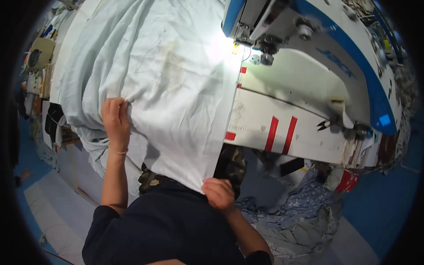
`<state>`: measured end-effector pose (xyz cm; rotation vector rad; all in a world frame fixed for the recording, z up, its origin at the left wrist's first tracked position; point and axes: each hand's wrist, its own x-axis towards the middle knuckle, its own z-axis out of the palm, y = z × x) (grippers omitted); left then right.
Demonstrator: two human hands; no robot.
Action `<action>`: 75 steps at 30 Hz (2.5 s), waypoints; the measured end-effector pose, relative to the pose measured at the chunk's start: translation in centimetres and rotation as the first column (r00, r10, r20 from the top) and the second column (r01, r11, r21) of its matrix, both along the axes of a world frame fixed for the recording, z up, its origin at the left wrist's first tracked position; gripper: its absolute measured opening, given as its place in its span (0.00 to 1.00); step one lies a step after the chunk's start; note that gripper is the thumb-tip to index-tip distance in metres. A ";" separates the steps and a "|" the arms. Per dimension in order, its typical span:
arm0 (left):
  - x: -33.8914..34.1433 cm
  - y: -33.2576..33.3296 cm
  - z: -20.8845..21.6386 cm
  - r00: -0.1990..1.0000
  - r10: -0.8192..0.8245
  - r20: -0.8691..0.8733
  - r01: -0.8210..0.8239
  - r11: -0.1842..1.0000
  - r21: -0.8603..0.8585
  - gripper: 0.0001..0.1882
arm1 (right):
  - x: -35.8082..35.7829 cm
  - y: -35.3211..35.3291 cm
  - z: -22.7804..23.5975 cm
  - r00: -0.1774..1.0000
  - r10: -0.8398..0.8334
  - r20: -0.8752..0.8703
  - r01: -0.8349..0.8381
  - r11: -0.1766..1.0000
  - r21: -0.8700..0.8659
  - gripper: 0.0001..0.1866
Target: Sewing the edges of white fabric to create pillowcases using an industrial sewing machine.
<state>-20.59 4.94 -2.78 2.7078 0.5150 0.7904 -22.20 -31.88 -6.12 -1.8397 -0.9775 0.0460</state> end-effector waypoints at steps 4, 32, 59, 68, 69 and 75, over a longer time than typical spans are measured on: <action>3.9 1.2 1.2 0.996 -0.053 -0.072 0.049 0.997 -0.056 0.05 | 2.1 0.9 0.4 0.998 0.033 0.044 -0.034 0.999 0.008 0.06; 21.6 9.4 -0.3 0.955 -0.298 -0.001 0.294 0.943 0.158 0.09 | 17.8 6.8 6.4 0.975 0.078 0.209 -0.030 0.974 -0.224 0.10; 9.9 0.4 8.5 0.681 -0.731 0.036 0.729 0.672 -0.129 0.20 | 9.5 8.8 7.7 0.477 -0.175 -0.861 0.495 0.863 0.098 0.22; -0.3 -13.3 1.3 0.745 -0.666 -0.033 0.664 0.736 0.130 0.23 | 6.8 5.6 6.2 0.219 0.147 -0.965 0.416 0.880 0.229 0.12; 0.3 -14.3 0.4 0.771 -0.632 0.080 0.623 0.774 0.110 0.24 | 7.1 5.5 6.2 0.189 0.241 -0.952 0.389 0.872 0.298 0.14; 2.4 -15.3 1.3 0.795 -0.479 0.373 0.564 0.810 -0.160 0.12 | 7.2 4.1 7.4 0.389 0.046 -0.920 0.289 0.942 0.169 0.18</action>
